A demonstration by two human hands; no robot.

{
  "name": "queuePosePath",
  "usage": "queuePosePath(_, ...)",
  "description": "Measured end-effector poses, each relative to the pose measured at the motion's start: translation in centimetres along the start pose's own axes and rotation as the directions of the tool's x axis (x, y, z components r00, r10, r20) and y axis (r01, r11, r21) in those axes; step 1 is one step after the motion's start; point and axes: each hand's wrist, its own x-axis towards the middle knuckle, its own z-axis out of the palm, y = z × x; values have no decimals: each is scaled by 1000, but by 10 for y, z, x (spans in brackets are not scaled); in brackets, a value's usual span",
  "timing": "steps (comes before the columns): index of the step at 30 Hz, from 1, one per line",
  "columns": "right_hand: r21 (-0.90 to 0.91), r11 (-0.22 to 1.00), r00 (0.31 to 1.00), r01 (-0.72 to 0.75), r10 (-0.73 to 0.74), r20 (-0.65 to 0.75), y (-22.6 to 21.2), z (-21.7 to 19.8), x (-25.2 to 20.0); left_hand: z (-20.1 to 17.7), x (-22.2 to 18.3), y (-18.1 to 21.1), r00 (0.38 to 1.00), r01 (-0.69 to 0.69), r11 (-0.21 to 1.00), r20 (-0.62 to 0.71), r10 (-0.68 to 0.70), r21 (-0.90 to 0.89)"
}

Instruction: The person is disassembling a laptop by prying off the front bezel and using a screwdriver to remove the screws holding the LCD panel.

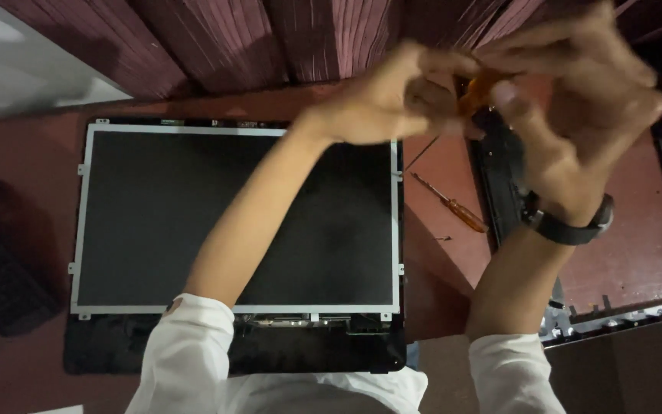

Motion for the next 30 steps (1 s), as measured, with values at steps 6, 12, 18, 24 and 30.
queuePosePath(6,-239,971,999,28,-33,-16,0,-6,-9,9,8,-3,981,24,976,-194,19,215)
queuePosePath(12,-68,997,998,24,-20,53,-7,-7,-1,-1,-4,-11,999,40,986,-14,-43,-164)
queuePosePath(18,-67,998,1000,13,-13,10,-11,1,2,12,7,-8,966,41,973,-259,20,228)
queuePosePath(24,-171,985,997,-24,12,-70,-6,-4,-5,-3,-2,-7,990,122,992,-68,-121,12)
queuePosePath(30,-77,997,999,29,-28,18,-10,-4,3,4,4,-8,964,-23,978,-253,77,209)
